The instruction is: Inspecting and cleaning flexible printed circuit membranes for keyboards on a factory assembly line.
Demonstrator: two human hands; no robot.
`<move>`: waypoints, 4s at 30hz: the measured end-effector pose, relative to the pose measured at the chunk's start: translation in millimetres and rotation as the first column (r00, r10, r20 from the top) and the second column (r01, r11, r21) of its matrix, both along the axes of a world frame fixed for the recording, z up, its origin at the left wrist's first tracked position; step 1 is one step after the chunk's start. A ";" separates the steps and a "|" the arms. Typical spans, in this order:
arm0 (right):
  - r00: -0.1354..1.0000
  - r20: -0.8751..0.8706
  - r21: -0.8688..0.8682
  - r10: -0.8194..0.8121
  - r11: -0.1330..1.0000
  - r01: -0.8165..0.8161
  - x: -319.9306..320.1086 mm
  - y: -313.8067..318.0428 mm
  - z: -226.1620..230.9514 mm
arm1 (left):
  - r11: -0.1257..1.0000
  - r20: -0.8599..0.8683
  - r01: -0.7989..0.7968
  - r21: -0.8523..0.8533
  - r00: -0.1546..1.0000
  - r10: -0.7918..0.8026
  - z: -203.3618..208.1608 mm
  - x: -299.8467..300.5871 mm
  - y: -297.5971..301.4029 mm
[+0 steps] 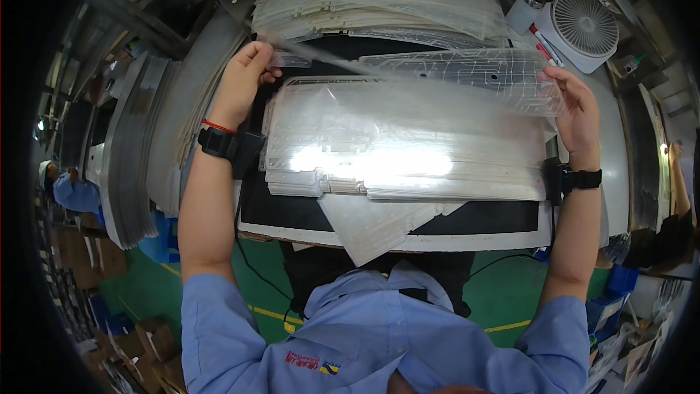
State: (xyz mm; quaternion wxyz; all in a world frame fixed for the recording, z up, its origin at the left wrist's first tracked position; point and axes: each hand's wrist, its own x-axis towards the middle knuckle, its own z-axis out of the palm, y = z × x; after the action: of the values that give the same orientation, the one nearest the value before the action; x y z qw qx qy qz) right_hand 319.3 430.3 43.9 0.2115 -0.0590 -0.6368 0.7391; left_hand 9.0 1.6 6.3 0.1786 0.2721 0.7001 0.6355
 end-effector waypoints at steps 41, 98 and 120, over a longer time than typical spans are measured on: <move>0.901 0.411 0.544 -0.139 0.830 -0.120 -3.5 -17.0 -2.4 | 0.952 0.160 0.201 -0.232 0.973 -0.166 13.8 11.6 -0.3; 0.951 0.028 0.215 -0.308 0.931 0.295 -4.5 11.6 -17.0 | 0.983 0.134 0.061 0.172 0.987 -0.085 -2.6 -8.7 -6.1; 0.957 0.146 0.236 -0.250 0.948 0.212 -6.4 -3.5 -9.4 | 0.999 0.143 -0.006 0.034 0.990 0.001 4.8 5.4 5.5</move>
State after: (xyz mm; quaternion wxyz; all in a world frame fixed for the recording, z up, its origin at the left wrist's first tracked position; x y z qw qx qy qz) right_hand 312.9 426.8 34.6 0.2457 -0.1743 -0.7186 0.6268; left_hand 14.4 7.1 11.1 0.2225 0.2276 0.6752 0.6655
